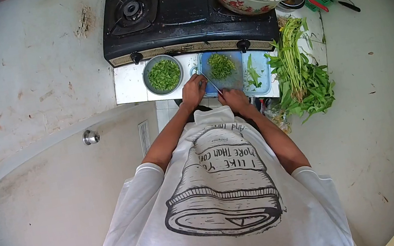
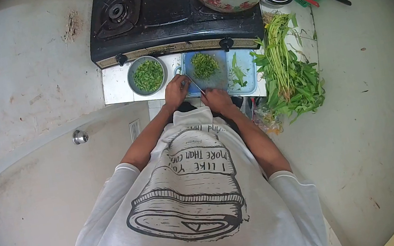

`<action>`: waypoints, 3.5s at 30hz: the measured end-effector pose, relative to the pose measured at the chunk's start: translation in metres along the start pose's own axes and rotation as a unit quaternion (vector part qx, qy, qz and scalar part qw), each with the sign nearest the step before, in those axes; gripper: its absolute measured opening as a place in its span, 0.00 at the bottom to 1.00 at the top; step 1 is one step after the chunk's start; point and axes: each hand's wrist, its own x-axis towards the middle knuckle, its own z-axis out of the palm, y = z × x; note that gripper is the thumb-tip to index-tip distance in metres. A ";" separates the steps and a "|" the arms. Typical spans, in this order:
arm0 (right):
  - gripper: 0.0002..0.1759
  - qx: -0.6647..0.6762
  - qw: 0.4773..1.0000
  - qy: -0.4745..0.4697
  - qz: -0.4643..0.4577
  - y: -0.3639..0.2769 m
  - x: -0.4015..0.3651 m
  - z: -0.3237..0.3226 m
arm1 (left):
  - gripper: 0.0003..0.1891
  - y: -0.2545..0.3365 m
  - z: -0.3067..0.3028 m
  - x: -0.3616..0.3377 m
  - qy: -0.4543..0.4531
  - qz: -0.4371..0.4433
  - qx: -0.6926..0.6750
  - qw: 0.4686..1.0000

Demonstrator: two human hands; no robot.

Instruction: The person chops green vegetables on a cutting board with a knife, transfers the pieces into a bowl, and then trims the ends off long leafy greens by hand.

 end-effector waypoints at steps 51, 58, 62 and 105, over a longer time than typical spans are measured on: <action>0.22 0.005 1.000 -0.021 0.006 0.002 0.002 0.002 | 0.02 -0.006 0.003 0.004 0.011 -0.012 -0.035 0.999; 0.23 -0.009 1.000 -0.003 -0.001 0.000 0.010 0.008 | 0.05 -0.002 -0.002 -0.004 -0.013 0.026 0.030 0.999; 0.23 -0.018 1.000 0.005 -0.004 -0.005 0.007 0.002 | 0.05 -0.004 -0.002 -0.007 -0.008 0.019 0.018 1.000; 0.23 -0.012 1.000 -0.023 -0.004 -0.004 0.005 0.006 | 0.04 -0.012 0.004 -0.005 0.024 0.021 0.005 0.999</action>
